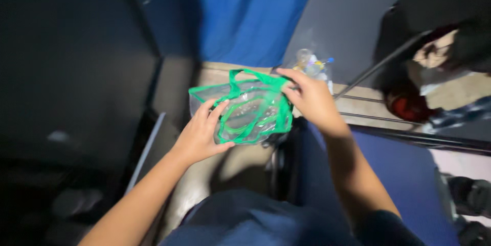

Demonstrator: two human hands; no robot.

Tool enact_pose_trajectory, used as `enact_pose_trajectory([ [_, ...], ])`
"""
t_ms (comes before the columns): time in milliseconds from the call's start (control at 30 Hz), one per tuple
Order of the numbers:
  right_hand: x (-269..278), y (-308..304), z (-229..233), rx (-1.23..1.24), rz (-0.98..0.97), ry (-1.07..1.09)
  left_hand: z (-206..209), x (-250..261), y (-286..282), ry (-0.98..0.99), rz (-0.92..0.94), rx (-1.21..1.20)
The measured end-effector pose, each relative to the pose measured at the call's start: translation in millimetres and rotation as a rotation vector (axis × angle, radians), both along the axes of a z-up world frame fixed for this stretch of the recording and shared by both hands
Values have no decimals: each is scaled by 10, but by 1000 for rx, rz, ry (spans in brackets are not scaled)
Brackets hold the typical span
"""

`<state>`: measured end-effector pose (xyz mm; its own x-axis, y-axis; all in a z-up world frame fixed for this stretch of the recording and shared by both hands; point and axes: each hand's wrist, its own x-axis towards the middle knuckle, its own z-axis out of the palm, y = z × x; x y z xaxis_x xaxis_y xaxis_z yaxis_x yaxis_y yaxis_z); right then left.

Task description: The person removes bottles, a comb, and clothing from a suitcase, places several items inside a cabinet and on a small table, and hangs a plastic bag on a rack.

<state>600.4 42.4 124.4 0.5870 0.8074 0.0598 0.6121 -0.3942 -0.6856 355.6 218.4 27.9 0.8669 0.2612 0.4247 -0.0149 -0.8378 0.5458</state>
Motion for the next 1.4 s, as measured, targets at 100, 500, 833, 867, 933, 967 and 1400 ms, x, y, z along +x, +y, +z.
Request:
enact_pose_trajectory([
  [100,461,217,-196,-19,-73,-431,-39,351,104,45,-109,20],
  [500,1613,-34,-655,285,91,-311,-112,2031,878,52,-208,-253],
  [833,2094,834,-556,-211,-95,-124,-65,3424,1989,114,-427,-271],
  [867,2087,937,-533,-225,-51,-189,-58,3531,2102,114,-442,-260],
  [933,2025,1110,-523,-266,46,-314,-55,3728,2246,118,-440,-284],
  [967,1995,1208,-547,-207,-1,-410,-51,3828,2311,119,-421,-312],
  [1400,2328,1847,-1076,171,-420,-583,40,4681,2404,44,-297,-319],
])
